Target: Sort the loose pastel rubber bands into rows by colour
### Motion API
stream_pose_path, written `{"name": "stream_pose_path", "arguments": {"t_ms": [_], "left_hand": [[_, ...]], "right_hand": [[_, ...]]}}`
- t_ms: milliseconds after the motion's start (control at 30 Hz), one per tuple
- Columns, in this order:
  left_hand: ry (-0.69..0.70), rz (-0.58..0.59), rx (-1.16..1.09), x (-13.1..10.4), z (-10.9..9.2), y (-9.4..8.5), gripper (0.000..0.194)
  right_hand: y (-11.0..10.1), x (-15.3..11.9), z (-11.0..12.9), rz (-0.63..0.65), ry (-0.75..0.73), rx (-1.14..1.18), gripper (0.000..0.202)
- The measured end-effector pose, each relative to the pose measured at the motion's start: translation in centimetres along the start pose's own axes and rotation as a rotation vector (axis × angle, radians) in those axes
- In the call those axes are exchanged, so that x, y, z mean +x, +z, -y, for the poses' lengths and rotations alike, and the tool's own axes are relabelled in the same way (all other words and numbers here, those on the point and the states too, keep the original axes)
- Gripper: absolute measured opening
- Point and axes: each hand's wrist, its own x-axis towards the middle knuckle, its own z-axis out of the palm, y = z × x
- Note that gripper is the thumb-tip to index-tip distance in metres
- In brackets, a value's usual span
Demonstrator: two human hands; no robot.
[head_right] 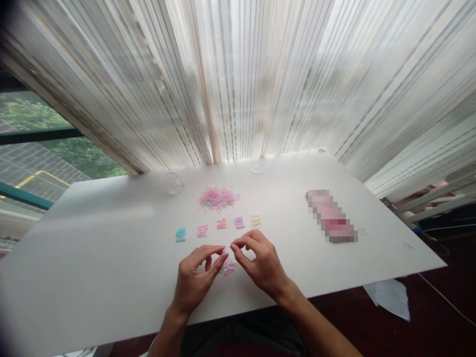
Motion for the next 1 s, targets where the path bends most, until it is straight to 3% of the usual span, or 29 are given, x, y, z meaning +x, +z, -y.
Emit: {"name": "stream_pose_path", "arguments": {"t_ms": [567,833,1000], "left_hand": [[0.005,0.011,0.005,0.2,0.7,-0.4,0.019],[-0.034,-0.004,0.064,0.0,0.9,-0.4,0.015],[-0.045,0.023,0.104,-0.6,0.9,-0.2,0.010]], "right_hand": [[-0.2,0.6,-0.9,0.036,-0.109,0.070,0.011],[-1.6,2.6,-2.8,0.036,-0.029,-0.111,0.011],[-2.2,4.0,-4.5,0.121,0.041,-0.235,0.010]]}}
